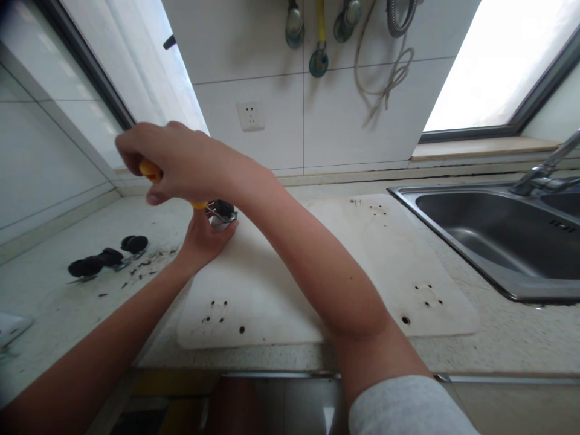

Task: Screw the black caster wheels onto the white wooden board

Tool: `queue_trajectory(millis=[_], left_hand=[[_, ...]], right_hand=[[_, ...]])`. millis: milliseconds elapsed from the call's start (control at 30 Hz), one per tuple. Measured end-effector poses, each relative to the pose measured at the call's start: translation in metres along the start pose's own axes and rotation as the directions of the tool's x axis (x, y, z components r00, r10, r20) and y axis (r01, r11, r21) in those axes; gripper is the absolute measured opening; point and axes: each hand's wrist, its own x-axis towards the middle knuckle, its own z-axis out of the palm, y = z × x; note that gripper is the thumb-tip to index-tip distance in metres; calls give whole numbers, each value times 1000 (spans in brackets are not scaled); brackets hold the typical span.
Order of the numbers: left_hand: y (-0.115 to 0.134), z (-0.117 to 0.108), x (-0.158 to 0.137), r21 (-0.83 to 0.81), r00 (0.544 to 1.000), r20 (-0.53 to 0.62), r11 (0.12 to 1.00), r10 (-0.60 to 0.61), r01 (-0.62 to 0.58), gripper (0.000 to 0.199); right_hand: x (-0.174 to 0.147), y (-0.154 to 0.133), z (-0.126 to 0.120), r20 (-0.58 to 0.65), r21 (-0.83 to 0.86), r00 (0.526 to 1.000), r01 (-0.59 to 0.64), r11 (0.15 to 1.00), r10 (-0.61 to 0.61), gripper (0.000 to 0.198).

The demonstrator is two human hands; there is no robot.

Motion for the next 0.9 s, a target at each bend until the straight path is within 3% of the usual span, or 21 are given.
queue_trajectory(millis=[100,300,500,600,700,900], left_hand=[[2,0,0,-9,1000,-2,1000,19,-19,70],[7,-2,-1,-27,999,10,998,51,-51,76],[6,-2,-1,-20,999,8,999,31,-31,78],[6,-3,-1,-40,999,6,998,41,-41,77],[7,-3,-1,-37,999,6,999,34,-34,77],[7,-3,-1,-45,999,10,998,38,-38,76]], right_hand=[[1,9,-1,-3,54,997,72,996,-72,26],[5,9,4,-125,28,988,-92,995,95,22],[3,20,-1,14,139,990,136,981,-139,22],[4,23,0,-47,127,994,101,987,-96,14],[6,22,2,-107,82,994,17,997,-8,20],[6,25,1,18,188,993,109,976,-114,29]])
